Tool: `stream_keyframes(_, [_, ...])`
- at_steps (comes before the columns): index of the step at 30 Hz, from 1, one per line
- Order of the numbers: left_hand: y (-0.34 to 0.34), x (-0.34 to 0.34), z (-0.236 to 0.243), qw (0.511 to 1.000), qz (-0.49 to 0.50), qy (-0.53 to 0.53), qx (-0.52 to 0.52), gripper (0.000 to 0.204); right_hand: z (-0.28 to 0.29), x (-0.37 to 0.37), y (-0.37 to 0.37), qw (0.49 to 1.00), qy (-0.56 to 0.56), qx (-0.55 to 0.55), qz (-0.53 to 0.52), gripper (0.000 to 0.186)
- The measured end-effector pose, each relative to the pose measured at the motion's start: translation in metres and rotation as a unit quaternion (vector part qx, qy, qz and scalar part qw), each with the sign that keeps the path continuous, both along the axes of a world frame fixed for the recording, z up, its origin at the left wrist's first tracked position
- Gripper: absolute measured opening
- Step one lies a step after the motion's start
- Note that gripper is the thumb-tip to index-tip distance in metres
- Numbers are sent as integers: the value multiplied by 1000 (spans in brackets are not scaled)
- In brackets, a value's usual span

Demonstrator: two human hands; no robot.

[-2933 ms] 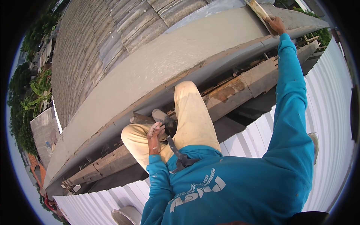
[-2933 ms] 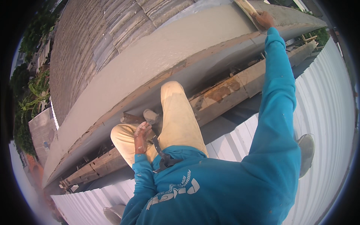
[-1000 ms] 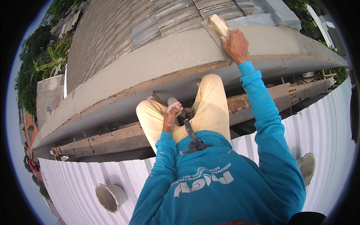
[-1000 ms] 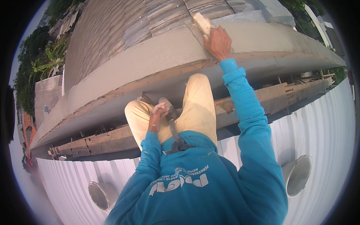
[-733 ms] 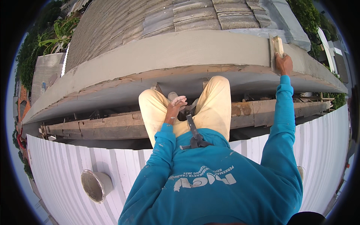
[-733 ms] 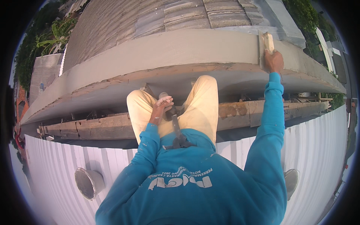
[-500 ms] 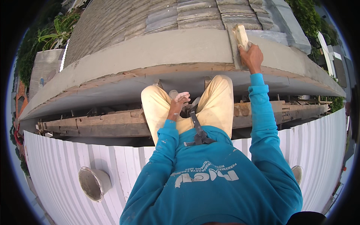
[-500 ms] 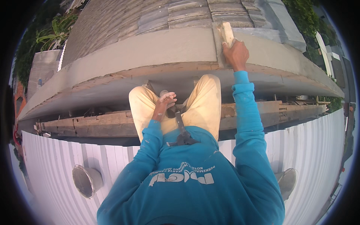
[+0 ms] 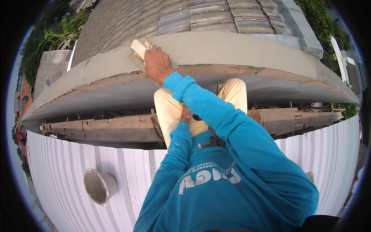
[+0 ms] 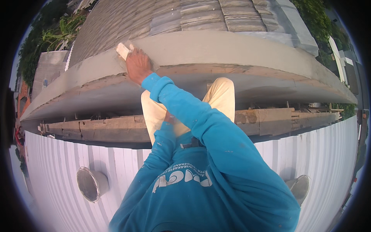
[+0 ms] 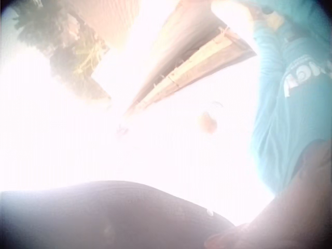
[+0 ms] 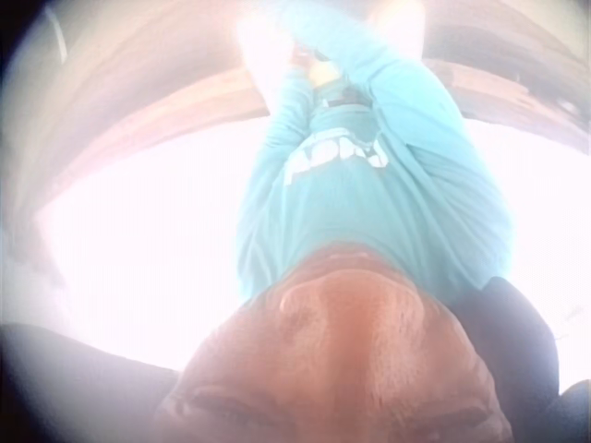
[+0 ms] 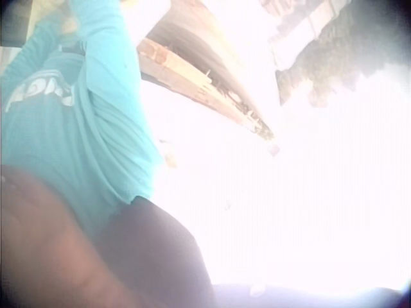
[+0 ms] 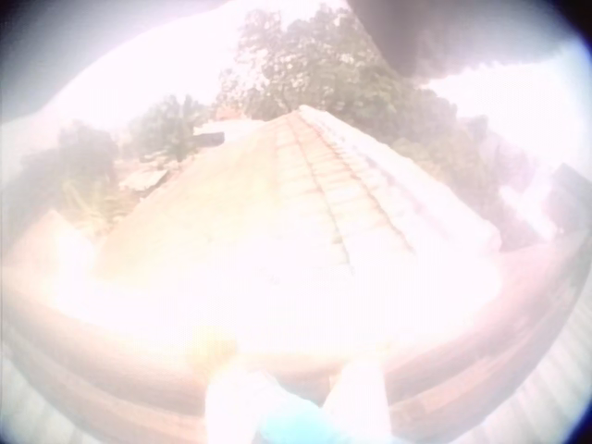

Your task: The person applies and smooths wet cement onto a roof edge using a trowel and a bucket. They repeatedly scoop cement from the bucket and spread it along the curved roof edge, smoothing the surface with the trowel.

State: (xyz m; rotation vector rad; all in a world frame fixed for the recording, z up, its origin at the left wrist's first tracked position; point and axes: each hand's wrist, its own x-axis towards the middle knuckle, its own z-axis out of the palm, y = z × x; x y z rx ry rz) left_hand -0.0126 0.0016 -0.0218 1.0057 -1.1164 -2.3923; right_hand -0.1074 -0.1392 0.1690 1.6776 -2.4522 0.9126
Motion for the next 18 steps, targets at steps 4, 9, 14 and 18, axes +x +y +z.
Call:
stream_keyframes(4, [-1,-4,14,998,-38,-55,-20,37,-9,-80,50,996,31,21,-77,34])
stream_keyframes(9, [-3,-2,14,995,-63,-69,-34,39,1,-202,177,959,119,90,-241,39])
stream_keyframes(14, [-3,-6,17,996,-69,-54,-32,36,5,-317,325,866,133,158,-456,49])
stream_keyframes(18, [-1,-14,14,994,-85,-65,-30,31,-1,-348,373,851,73,148,-498,58])
